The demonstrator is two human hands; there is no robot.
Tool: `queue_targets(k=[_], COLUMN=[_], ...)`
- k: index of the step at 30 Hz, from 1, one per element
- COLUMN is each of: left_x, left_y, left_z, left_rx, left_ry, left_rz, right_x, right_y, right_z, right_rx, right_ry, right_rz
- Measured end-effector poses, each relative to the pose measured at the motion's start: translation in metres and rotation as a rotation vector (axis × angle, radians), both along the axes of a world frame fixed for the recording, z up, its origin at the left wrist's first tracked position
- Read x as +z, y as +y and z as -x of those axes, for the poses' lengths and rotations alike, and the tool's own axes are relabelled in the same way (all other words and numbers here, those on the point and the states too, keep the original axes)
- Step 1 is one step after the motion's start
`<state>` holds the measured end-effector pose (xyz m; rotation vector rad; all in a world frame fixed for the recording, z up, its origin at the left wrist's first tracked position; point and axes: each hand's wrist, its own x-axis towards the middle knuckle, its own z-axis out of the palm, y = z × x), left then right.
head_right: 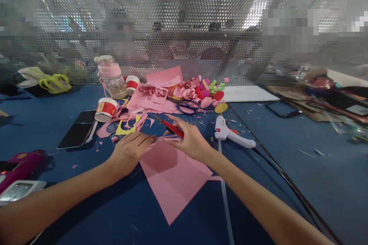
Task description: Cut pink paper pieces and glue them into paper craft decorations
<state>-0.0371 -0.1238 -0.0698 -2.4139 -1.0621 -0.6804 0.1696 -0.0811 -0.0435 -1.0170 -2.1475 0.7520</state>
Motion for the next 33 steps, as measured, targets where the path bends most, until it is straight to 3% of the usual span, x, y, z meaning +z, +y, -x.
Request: queue_targets(k=[3, 7, 11, 14, 17, 20, 25, 33], left_x=[-0.003, -0.003, 0.002, -0.001, -0.007, -0.007, -0.002, -0.003], left_y=[0.001, 0.005, 0.009, 0.01, 0.01, 0.007, 0.005, 0.003], left_z=[0.003, 0.004, 0.002, -0.001, -0.006, -0.009, -0.008, -0.007], left_rx=[-0.01, 0.086, 0.133, 0.055, -0.05, -0.144, -0.191, -0.24], left_ry=[-0.097, -0.494, -0.998, -1.388, -1.646, -1.759, -1.809, -1.76], left_rz=[0.105, 0.375, 0.803, 1.1, 1.253, 1.325, 1.43, 1.451], right_x=[0.002, -0.003, -0.018, -0.033, -0.04, -0.037, -0.028, -0.038], right_y=[-0.003, 0.006, 0.021, 0.028, 0.03, 0.03, 0.031, 0.03], right_z=[0.001, -0.007, -0.019, -0.024, -0.025, -0.023, -0.017, -0.018], right_rx=[-0.099, -0.4, -0.651, -0.645, -0.625, -0.565, -0.408, -0.44], right_ry=[-0.042, 0.036, -0.008, -0.152, -0.316, -0.337, -0.169, -0.135], right_rz=[-0.235, -0.44, -0.415, -0.351, -0.287, -0.267, -0.182, -0.235])
